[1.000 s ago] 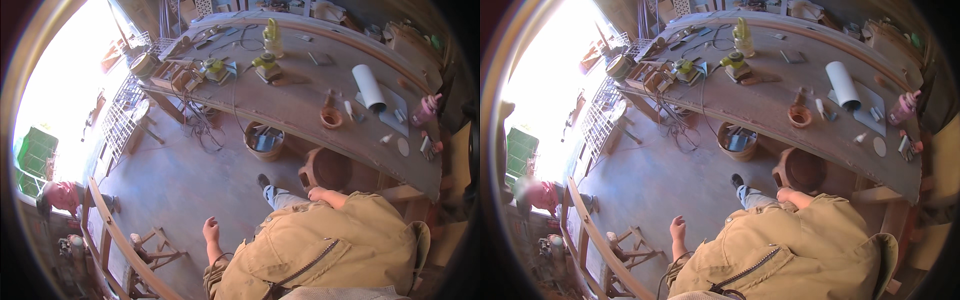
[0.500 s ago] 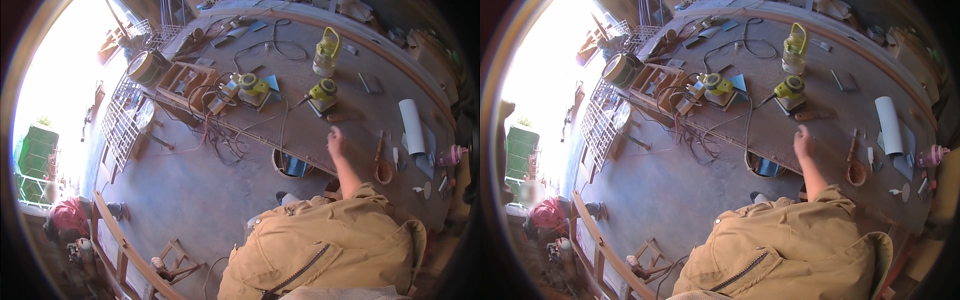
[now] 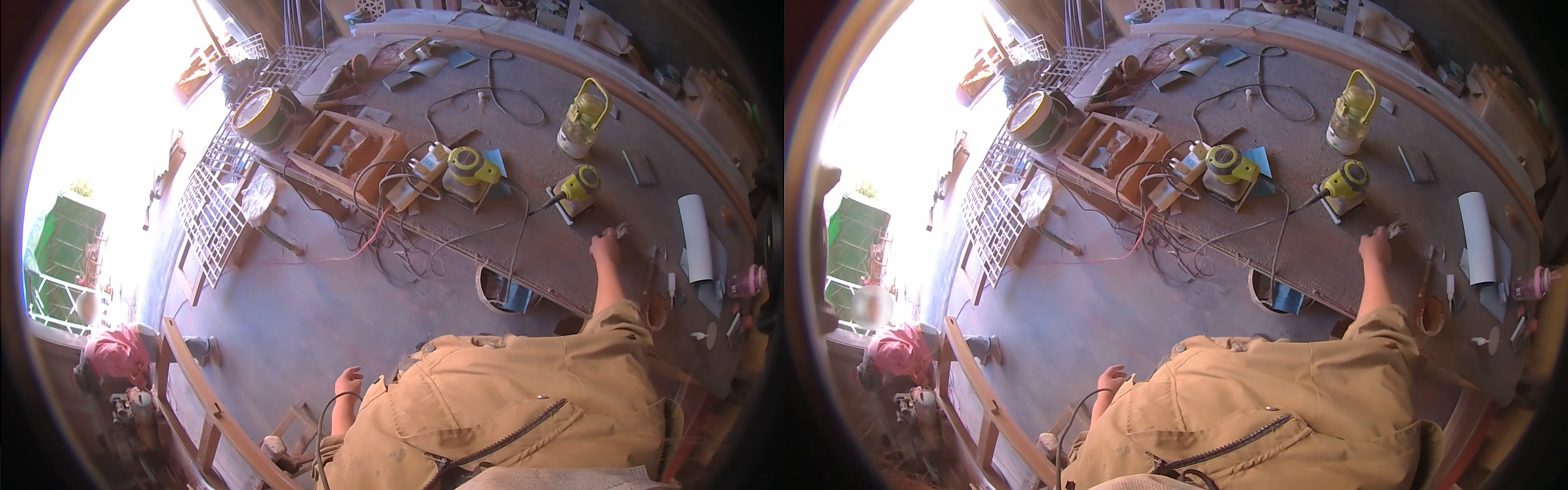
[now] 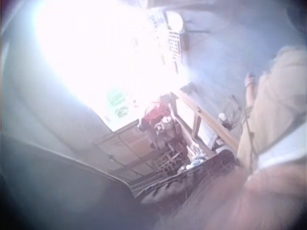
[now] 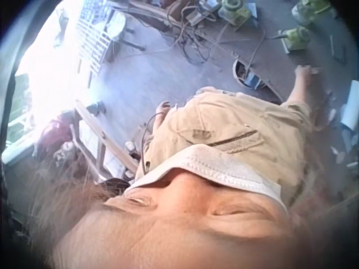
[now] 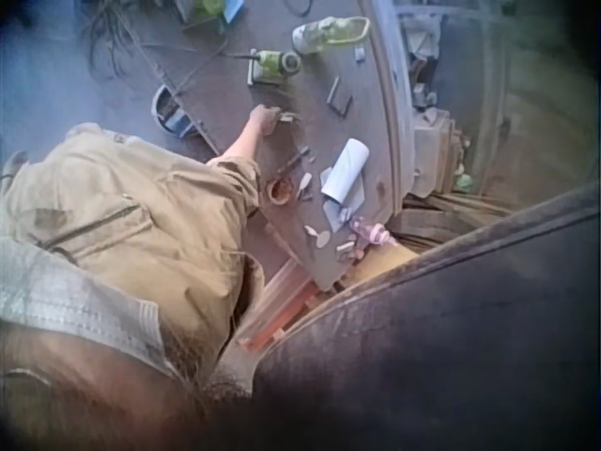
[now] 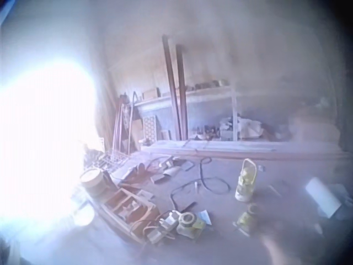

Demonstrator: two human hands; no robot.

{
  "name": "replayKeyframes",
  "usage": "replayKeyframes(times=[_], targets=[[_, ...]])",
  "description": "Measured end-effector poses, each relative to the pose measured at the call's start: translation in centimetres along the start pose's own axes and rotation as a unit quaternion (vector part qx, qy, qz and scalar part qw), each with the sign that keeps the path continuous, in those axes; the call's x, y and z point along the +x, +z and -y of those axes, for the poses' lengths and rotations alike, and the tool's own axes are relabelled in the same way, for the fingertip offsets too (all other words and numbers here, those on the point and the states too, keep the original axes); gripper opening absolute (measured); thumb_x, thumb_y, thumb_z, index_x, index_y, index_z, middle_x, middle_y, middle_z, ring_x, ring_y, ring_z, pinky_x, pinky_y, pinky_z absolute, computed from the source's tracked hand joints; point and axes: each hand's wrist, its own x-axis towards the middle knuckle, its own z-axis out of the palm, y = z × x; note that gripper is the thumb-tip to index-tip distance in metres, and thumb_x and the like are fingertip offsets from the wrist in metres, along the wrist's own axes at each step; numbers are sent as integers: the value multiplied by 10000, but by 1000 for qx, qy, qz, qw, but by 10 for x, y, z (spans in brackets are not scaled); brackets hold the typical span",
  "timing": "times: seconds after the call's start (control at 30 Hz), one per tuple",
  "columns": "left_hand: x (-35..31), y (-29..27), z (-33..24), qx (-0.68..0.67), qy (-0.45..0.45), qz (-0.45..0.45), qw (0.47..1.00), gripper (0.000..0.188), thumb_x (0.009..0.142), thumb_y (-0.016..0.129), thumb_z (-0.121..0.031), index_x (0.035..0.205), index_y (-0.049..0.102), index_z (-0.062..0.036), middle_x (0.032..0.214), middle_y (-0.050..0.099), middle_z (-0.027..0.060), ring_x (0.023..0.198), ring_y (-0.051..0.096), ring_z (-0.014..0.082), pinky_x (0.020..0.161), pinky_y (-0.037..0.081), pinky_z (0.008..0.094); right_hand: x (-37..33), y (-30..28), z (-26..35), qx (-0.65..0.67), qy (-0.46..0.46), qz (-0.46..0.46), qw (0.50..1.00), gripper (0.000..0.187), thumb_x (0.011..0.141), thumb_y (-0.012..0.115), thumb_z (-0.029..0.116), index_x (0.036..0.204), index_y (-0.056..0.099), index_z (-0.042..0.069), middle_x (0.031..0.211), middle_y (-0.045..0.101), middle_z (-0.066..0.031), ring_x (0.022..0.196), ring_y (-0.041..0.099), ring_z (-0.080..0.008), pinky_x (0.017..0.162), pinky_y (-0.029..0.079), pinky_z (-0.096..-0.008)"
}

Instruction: The person uses a nail gun to secure a wooden frame, then retrieves a putty knife and a container of filler. They scoop filler and apply it to the joints of the wooden frame using the putty knife.

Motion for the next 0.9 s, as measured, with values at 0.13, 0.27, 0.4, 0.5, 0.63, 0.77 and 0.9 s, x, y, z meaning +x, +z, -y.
replayKeyframes(times=[0.13,0.27,0.4,0.5,0.63,0.77,0.9], targets=[[16,-5,-5,17,-19,65,998,370,732,684,-136,1088,594,-90,956,648,102,873,610,171,776,475,279,-44,-17,-13,407,79,-76,907,301,780,514,194,1053,432,100,780,586,-140,553,585,-197,462,474,-297],[48,-17,41,-66,58,81,993,366,697,557,-37,1059,599,-74,825,664,82,791,623,148,733,487,262,-117,-45,16,669,3,-162,725,275,788,519,175,1031,422,91,758,557,-104,484,518,-138,407,448,-222],[63,-20,37,-96,81,103,987,372,690,548,-11,1055,594,-65,846,658,91,786,619,148,721,489,264,-190,-60,81,685,-138,32,715,290,907,428,262,1091,294,82,822,572,-150,499,520,-129,420,418,-223],[71,-27,-5,-39,127,81,988,371,699,501,11,1050,596,-63,833,657,89,756,613,142,694,485,263,-227,-69,98,710,-207,137,659,220,912,402,169,1091,293,103,855,559,-149,518,516,-123,436,412,-214],[65,-29,-97,24,218,50,974,377,712,440,32,1045,594,-55,797,645,86,729,604,148,674,467,253,-257,-77,100,699,-242,206,641,205,913,387,121,1091,287,106,861,547,-143,508,478,-96,445,390,-203],[44,-34,-187,-5,281,64,957,342,751,488,12,1074,583,-48,845,637,77,766,589,127,697,453,240,-272,-75,98,684,-262,250,633,213,907,397,106,1089,288,89,849,544,-135,517,467,-88,463,399,-206],[3,-23,-269,-53,308,192,930,271,838,520,-72,1098,568,-12,875,620,42,794,555,89,710,442,226,-287,-62,102,612,-290,312,666,236,881,434,66,1090,325,75,854,557,-122,576,518,-118,517,441,-258]])
